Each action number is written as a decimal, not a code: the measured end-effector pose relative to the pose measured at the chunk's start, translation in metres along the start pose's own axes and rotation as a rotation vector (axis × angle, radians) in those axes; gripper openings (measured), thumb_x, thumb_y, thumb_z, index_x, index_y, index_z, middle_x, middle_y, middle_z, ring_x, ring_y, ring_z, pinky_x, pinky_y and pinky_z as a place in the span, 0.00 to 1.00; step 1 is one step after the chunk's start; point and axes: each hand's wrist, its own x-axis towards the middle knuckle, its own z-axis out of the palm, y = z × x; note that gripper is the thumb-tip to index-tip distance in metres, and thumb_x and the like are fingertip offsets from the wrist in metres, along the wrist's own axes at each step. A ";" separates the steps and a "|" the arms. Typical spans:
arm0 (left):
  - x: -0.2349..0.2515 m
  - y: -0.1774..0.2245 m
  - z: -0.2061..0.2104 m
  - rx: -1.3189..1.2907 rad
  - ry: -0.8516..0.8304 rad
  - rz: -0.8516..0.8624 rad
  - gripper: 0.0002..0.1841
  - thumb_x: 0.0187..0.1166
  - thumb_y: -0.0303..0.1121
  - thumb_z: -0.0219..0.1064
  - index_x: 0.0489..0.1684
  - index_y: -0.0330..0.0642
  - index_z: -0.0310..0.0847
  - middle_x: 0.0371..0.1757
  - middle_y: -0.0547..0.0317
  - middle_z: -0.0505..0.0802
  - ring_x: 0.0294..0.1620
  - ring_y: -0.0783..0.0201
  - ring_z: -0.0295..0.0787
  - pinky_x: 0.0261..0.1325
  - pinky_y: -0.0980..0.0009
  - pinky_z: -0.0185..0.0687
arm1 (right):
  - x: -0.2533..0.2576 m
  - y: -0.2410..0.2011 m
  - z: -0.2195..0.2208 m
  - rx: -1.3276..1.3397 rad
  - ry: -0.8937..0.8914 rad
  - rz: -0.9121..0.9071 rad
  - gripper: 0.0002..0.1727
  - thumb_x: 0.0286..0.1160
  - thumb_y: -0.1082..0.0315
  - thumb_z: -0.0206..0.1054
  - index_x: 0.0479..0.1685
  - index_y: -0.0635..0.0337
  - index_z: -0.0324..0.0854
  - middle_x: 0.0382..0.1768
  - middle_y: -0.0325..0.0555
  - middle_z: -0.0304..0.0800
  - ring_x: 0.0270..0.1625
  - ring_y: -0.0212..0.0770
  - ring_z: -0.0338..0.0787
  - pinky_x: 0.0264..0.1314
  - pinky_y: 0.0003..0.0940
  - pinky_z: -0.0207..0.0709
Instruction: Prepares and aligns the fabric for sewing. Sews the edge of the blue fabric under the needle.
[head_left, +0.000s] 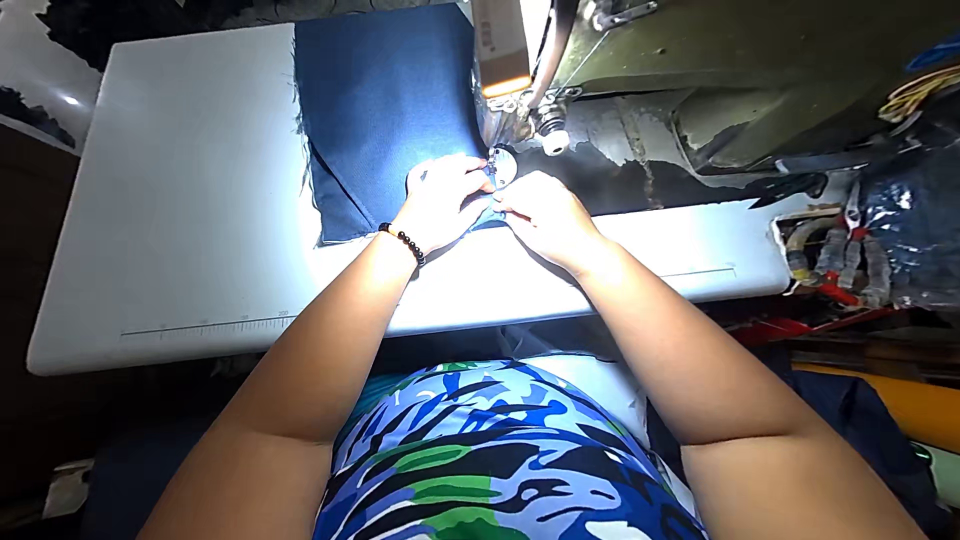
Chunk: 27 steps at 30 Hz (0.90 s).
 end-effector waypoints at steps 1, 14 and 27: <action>-0.001 0.000 0.000 -0.001 0.001 -0.006 0.17 0.86 0.46 0.57 0.61 0.54 0.89 0.82 0.60 0.82 0.89 0.51 0.66 0.83 0.32 0.47 | -0.002 0.000 0.001 0.003 0.004 0.002 0.14 0.80 0.71 0.60 0.48 0.63 0.93 0.55 0.54 0.94 0.63 0.54 0.90 0.68 0.51 0.77; 0.013 -0.011 -0.004 -0.030 -0.026 -0.014 0.17 0.83 0.46 0.59 0.60 0.55 0.89 0.79 0.59 0.83 0.87 0.52 0.67 0.81 0.33 0.48 | 0.007 0.002 0.000 -0.005 -0.036 0.040 0.14 0.81 0.71 0.61 0.49 0.63 0.93 0.58 0.55 0.94 0.66 0.56 0.89 0.70 0.55 0.75; 0.025 -0.016 -0.004 -0.016 0.020 -0.055 0.19 0.81 0.51 0.60 0.59 0.53 0.88 0.75 0.61 0.86 0.87 0.57 0.69 0.83 0.38 0.49 | 0.011 0.003 0.000 0.005 -0.055 0.075 0.15 0.84 0.68 0.59 0.51 0.63 0.93 0.62 0.53 0.92 0.69 0.55 0.87 0.70 0.56 0.75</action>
